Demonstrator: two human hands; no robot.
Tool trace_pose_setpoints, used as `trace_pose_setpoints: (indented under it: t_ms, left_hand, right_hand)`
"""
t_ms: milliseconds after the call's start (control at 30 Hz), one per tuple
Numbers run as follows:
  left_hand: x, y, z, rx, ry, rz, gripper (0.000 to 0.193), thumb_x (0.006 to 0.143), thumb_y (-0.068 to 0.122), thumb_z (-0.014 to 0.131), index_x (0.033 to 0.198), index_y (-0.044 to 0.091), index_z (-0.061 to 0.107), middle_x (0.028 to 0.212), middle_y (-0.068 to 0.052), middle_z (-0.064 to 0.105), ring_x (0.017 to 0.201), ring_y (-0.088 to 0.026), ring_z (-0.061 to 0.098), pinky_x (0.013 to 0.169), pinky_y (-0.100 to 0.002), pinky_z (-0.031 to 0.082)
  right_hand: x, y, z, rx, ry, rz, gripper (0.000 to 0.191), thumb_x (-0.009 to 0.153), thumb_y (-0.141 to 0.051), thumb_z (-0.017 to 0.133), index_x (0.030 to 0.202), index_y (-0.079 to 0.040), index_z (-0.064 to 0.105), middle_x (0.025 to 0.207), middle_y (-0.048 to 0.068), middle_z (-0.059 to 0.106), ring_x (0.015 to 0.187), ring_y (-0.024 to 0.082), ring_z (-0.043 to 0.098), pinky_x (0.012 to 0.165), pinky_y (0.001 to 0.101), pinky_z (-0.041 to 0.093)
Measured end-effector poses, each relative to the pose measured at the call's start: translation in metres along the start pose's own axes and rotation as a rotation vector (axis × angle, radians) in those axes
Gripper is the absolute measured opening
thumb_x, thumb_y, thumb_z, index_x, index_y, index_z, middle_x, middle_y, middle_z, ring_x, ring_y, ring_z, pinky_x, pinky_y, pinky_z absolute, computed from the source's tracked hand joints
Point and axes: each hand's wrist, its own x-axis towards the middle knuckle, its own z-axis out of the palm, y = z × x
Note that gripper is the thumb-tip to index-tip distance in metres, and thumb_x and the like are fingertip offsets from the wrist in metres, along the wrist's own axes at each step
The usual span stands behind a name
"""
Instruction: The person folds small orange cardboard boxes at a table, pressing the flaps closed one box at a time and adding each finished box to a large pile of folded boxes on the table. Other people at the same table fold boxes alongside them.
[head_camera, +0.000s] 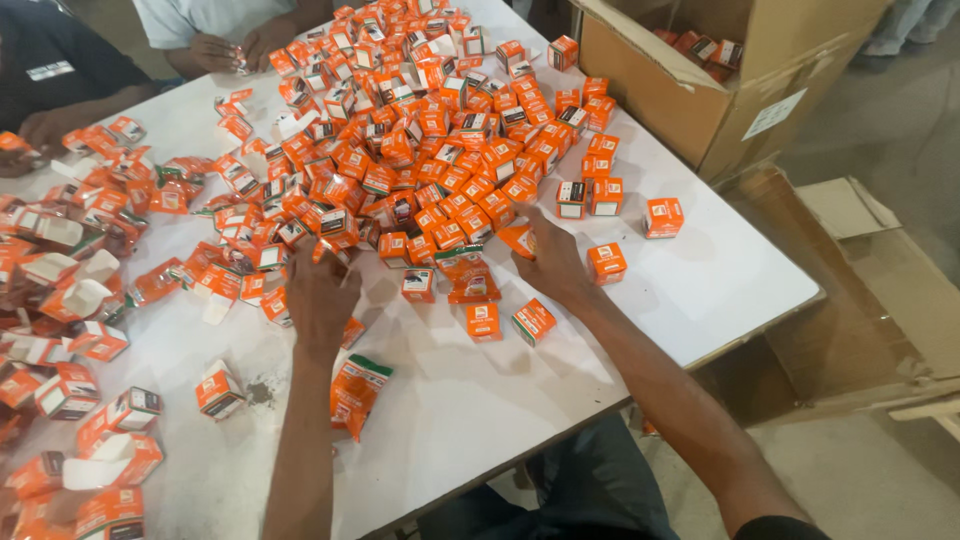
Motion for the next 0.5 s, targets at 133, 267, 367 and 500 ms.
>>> trace_pose_setpoints:
  t_ms: [133,267,367,500]
  left_hand:
    - [-0.038,0.051,-0.036,-1.085,-0.147,-0.416,0.059,0.089,0.009,0.078,0.143,0.003,0.055,0.108,-0.007,0.068,0.097,-0.010,0.068,0.086,-0.024,0.058]
    - [-0.120,0.105,-0.072,-0.653,-0.084,-0.376,0.040,0.075,0.009,0.086,0.111,0.010,0.067,0.111,-0.006,0.073,0.076,-0.011,0.071,0.064,-0.026,0.057]
    - [-0.166,0.121,-0.085,-0.949,-0.172,-0.556,0.052,0.070,0.003,0.083,0.119,0.005,0.063,0.123,-0.015,0.062,0.098,-0.027,0.075,0.076,-0.031,0.064]
    - [-0.188,0.116,-0.080,-0.721,-0.234,-0.345,0.057,0.063,0.003,0.082,0.118,0.005,0.069,0.128,-0.023,0.060,0.112,-0.043,0.066,0.087,-0.042,0.059]
  right_hand:
    - [0.010,0.015,-0.003,-0.097,-0.080,-0.197,0.025,0.079,-0.007,0.069,0.103,-0.010,0.071,0.089,0.012,0.070,0.078,0.034,0.069,0.067,0.0430,0.054]
    - [-0.010,0.004,-0.002,0.093,-0.035,-0.297,0.017,0.077,-0.008,0.066,0.092,-0.004,0.067,0.086,0.012,0.070,0.071,0.033,0.068,0.062,0.0383,0.053]
    - [-0.075,-0.035,0.000,0.555,-0.058,-0.050,0.009,0.070,0.000,0.055,0.073,-0.002,0.064,0.062,0.008,0.064,0.051,0.019,0.058,0.050,0.0305,0.045]
    - [-0.163,-0.094,0.030,0.989,-0.070,0.274,0.018,0.090,-0.007,0.069,0.102,0.003,0.059,0.089,0.012,0.064,0.081,0.016,0.057,0.073,0.0298,0.050]
